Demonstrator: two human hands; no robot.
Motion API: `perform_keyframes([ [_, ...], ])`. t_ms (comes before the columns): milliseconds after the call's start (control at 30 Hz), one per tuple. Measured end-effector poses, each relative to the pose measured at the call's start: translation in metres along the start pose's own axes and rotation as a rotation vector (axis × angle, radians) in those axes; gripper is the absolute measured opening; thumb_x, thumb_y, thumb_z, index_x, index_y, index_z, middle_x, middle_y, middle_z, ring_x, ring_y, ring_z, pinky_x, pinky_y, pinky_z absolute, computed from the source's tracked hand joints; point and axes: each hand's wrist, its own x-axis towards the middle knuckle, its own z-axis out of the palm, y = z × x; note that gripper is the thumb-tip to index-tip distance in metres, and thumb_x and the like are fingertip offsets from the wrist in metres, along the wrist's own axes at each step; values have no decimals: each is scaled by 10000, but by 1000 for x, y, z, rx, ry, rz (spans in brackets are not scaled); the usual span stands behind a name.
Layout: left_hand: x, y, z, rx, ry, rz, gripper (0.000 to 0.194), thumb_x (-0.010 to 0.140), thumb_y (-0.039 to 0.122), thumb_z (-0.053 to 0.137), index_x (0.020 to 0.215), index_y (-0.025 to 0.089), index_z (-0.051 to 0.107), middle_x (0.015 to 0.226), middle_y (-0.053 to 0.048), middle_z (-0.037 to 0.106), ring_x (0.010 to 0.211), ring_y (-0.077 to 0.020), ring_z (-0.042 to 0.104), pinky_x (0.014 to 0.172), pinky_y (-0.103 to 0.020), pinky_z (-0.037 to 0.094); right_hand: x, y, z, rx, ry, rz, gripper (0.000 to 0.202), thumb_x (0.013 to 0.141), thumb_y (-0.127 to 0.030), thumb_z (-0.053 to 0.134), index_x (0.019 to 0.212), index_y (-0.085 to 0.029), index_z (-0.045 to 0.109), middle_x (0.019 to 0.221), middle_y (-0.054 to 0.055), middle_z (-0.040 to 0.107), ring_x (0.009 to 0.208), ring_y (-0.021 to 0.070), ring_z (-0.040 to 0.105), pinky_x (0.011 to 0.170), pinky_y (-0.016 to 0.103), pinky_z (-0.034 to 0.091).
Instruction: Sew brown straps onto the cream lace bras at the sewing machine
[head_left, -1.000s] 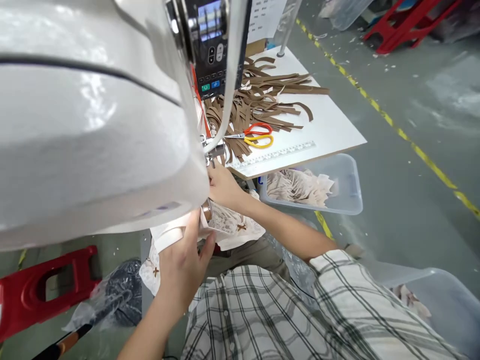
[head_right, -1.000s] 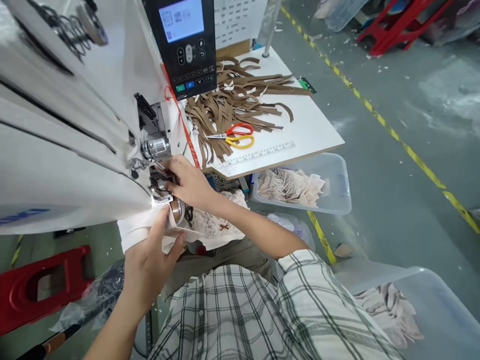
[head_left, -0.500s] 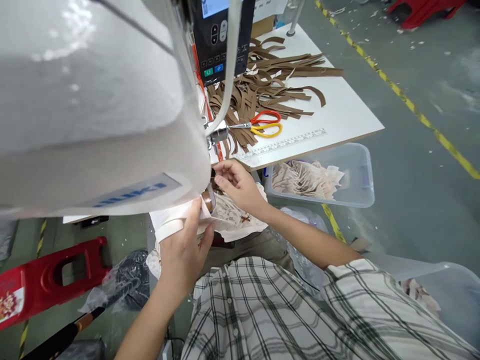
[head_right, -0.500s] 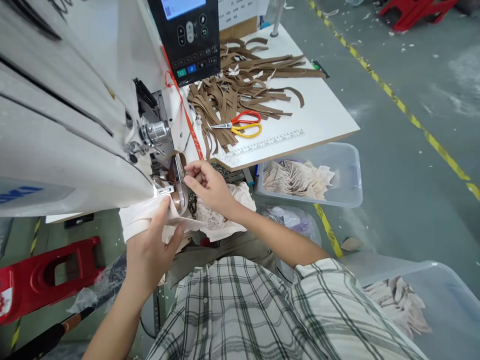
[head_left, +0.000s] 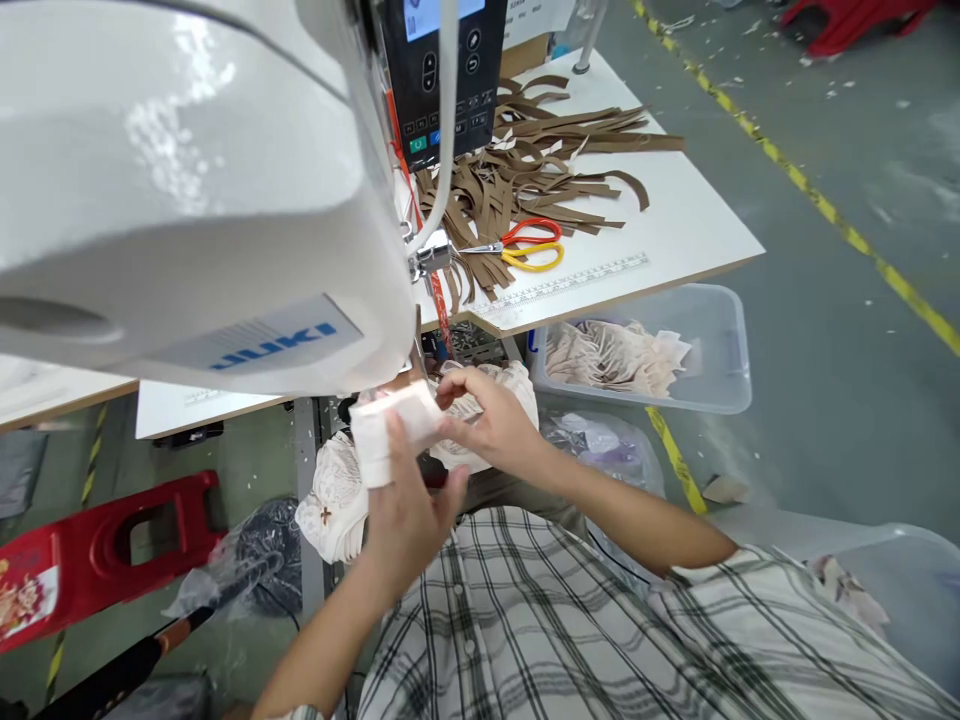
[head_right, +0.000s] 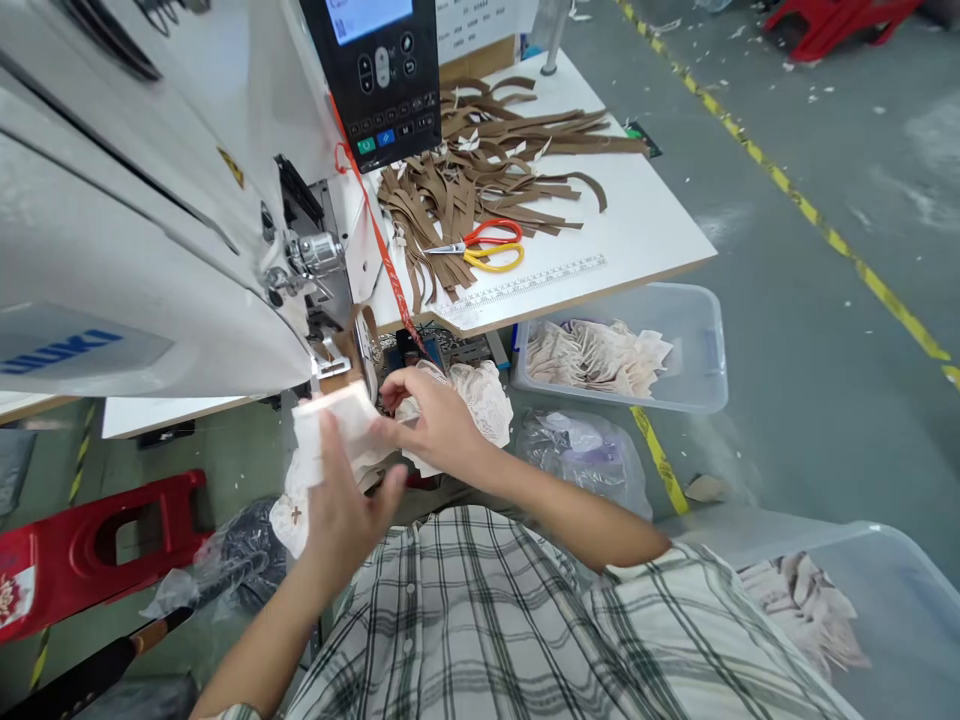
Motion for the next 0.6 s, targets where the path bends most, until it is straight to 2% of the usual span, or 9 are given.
perform_keyframes([
  [100, -16, 20, -4, -138, -102, 89, 971, 887, 433, 650, 1577, 42, 90, 1428, -297, 513, 1313, -375, 542, 983, -433, 543, -20, -2, -3, 105, -51, 120, 302, 901, -472, 618, 1032, -199, 631, 932, 33, 672, 837, 181, 613, 724, 292, 478],
  [167, -20, 23, -13, -315, -175, 111, 758, 926, 323, 601, 1548, 85, 238, 1203, -195, 700, 1104, -276, 693, 850, -329, 594, -28, -5, -8, 190, 36, 201, 279, 937, -449, 558, 989, -186, 638, 846, 14, 654, 725, 147, 585, 621, 253, 448],
  [233, -16, 20, -24, -398, -128, 145, 537, 928, 191, 561, 1447, 161, 426, 1068, -110, 753, 1009, -215, 720, 836, -295, 584, -33, -12, -13, 165, 14, 207, 243, 938, -401, 552, 912, -175, 636, 773, -2, 628, 657, 124, 547, 561, 229, 410],
  [300, -8, 13, -32, -311, -71, 203, 390, 915, 157, 555, 1303, 192, 565, 1123, -113, 737, 1122, -251, 674, 978, -393, 527, -33, -19, -17, 84, -324, 139, 174, 922, -297, 560, 826, -172, 636, 732, -14, 624, 643, 113, 547, 564, 216, 410],
  [367, 1, 6, -32, -190, -158, 203, 213, 934, 229, 537, 1092, 172, 669, 1035, -132, 744, 1104, -293, 670, 1003, -462, 483, -32, -24, -16, -62, -723, 33, 149, 891, -200, 572, 768, -176, 652, 717, -20, 638, 646, 109, 564, 594, 213, 419],
  [400, 4, 1, -29, -150, -242, 130, 210, 950, 277, 513, 952, 165, 690, 888, -125, 743, 992, -286, 699, 946, -446, 500, -32, -24, -15, -176, -797, -19, 162, 890, -174, 568, 759, -179, 665, 719, -15, 648, 647, 113, 571, 603, 220, 416],
  [433, 7, -3, -24, -144, -325, 15, 285, 961, 324, 487, 816, 168, 677, 726, -103, 705, 841, -264, 704, 856, -411, 516, -31, -21, -12, -322, -770, -67, 181, 899, -163, 558, 764, -179, 677, 723, -2, 656, 649, 122, 576, 605, 232, 407],
  [500, 9, -14, -12, -284, -486, -276, 404, 962, 422, 461, 677, 184, 620, 562, -62, 607, 634, -218, 635, 704, -350, 494, -29, -10, -6, -626, -552, -177, 208, 934, -171, 527, 820, -171, 701, 746, 42, 669, 679, 157, 589, 611, 267, 393],
  [600, 8, -30, 8, -955, -679, -662, 403, 903, 547, 526, 762, 184, 628, 592, -32, 604, 624, -193, 603, 674, -317, 479, -26, 14, 2, -814, -320, -351, 231, 971, -198, 485, 959, -158, 713, 789, 86, 681, 741, 202, 606, 651, 314, 419],
])
